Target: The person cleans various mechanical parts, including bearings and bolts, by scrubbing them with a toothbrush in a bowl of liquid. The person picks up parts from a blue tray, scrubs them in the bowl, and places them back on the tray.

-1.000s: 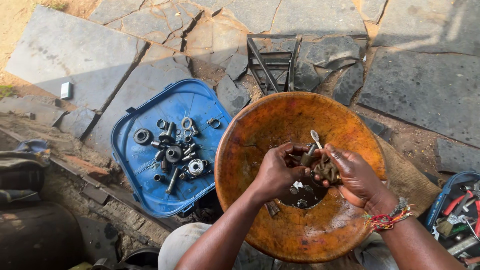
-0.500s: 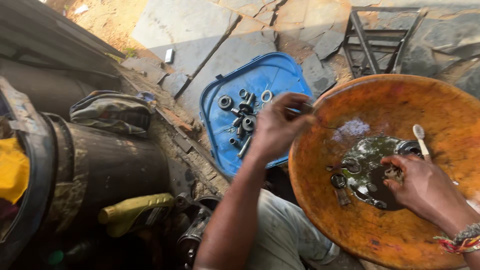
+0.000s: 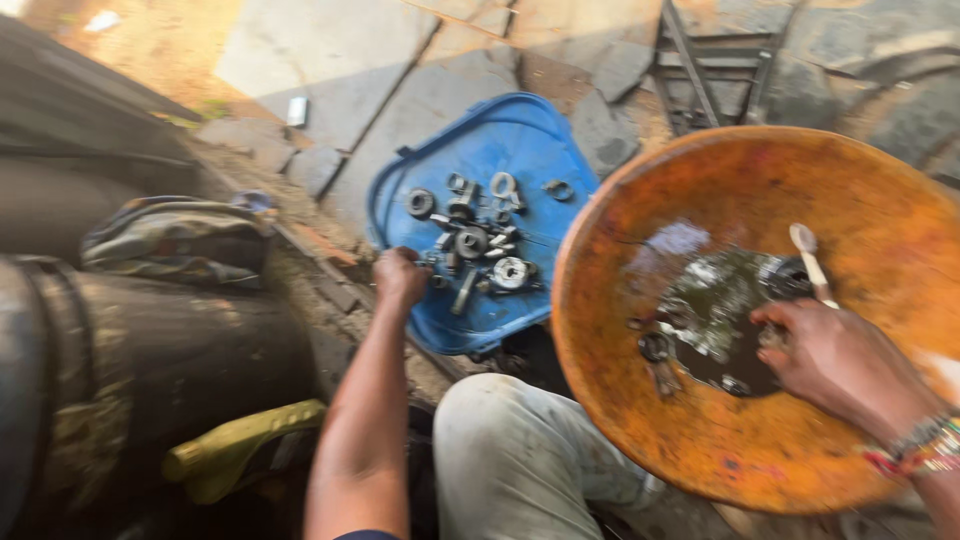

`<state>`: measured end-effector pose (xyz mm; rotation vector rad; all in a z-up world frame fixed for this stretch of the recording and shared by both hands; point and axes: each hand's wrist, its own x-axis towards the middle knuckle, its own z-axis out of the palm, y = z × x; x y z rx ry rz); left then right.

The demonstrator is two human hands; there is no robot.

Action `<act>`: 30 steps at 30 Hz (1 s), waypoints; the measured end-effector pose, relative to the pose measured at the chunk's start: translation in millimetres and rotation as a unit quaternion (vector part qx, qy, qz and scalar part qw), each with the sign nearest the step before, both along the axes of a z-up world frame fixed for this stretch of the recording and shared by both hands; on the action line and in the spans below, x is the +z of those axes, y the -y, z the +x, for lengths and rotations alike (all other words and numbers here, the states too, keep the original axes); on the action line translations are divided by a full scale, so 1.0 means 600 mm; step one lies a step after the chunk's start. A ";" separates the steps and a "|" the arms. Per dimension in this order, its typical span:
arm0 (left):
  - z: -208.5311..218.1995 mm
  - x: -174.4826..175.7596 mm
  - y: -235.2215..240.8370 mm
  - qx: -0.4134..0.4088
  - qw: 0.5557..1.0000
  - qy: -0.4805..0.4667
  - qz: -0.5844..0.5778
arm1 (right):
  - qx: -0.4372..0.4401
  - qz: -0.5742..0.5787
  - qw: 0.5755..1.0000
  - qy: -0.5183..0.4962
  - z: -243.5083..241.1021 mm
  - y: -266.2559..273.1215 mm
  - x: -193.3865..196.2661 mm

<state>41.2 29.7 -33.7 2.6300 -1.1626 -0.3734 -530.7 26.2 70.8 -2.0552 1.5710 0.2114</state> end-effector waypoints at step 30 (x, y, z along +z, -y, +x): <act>-0.718 0.148 0.008 -0.543 0.833 -0.079 -0.072 | -0.102 -0.102 0.988 -0.062 -0.085 -0.001 0.015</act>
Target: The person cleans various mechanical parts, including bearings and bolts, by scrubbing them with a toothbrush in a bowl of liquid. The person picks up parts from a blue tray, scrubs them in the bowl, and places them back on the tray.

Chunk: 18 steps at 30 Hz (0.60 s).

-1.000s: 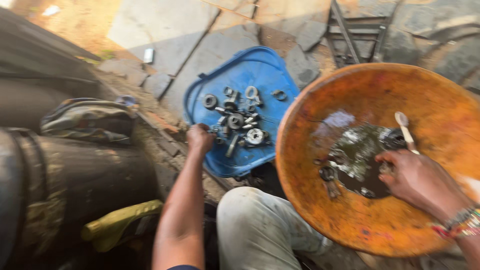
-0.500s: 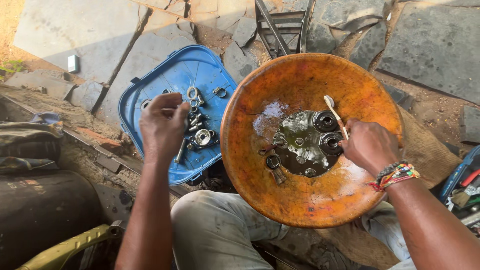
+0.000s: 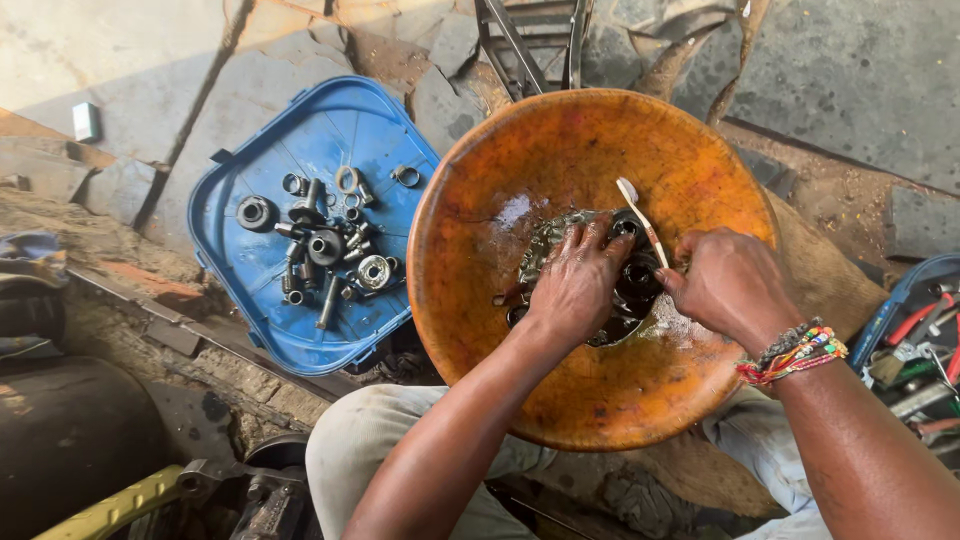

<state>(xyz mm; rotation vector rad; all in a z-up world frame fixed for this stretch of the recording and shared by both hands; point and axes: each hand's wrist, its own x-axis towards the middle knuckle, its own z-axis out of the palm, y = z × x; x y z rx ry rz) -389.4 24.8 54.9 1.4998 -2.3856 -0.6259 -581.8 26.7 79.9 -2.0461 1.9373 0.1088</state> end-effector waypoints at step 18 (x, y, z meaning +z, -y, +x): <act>0.024 0.003 0.034 0.050 0.992 0.085 0.076 | -0.115 -0.007 0.988 0.105 -0.013 0.028 0.029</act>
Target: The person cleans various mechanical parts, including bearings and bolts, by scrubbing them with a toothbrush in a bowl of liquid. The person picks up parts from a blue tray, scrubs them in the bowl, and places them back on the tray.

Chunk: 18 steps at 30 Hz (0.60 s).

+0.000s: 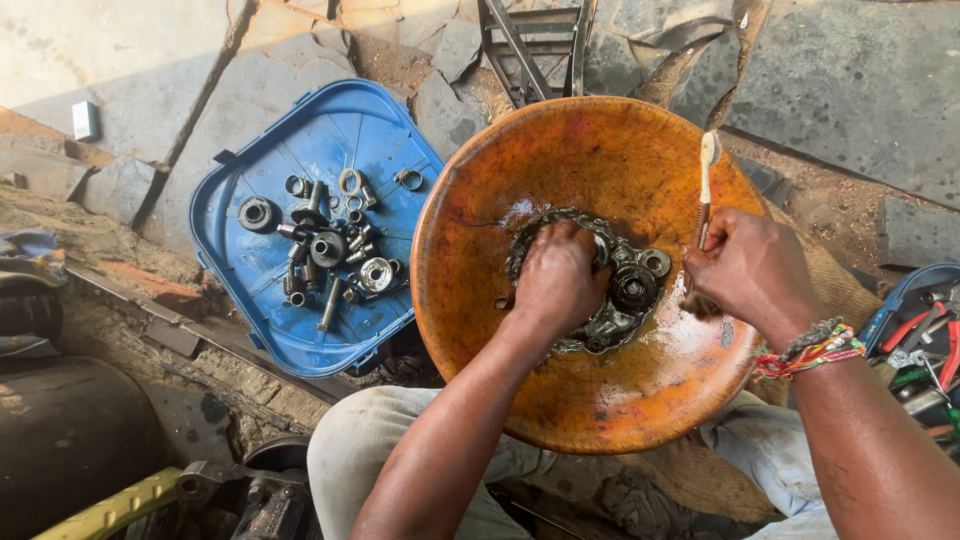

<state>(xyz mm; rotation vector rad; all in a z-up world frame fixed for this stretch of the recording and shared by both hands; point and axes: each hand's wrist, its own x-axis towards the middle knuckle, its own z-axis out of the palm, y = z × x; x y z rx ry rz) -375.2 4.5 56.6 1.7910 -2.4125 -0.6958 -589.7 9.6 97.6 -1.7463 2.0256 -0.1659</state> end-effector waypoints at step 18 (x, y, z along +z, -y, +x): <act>0.081 0.000 -0.004 0.228 0.378 -0.860 0.257 | 0.214 0.098 0.972 0.001 0.107 -0.090 -0.057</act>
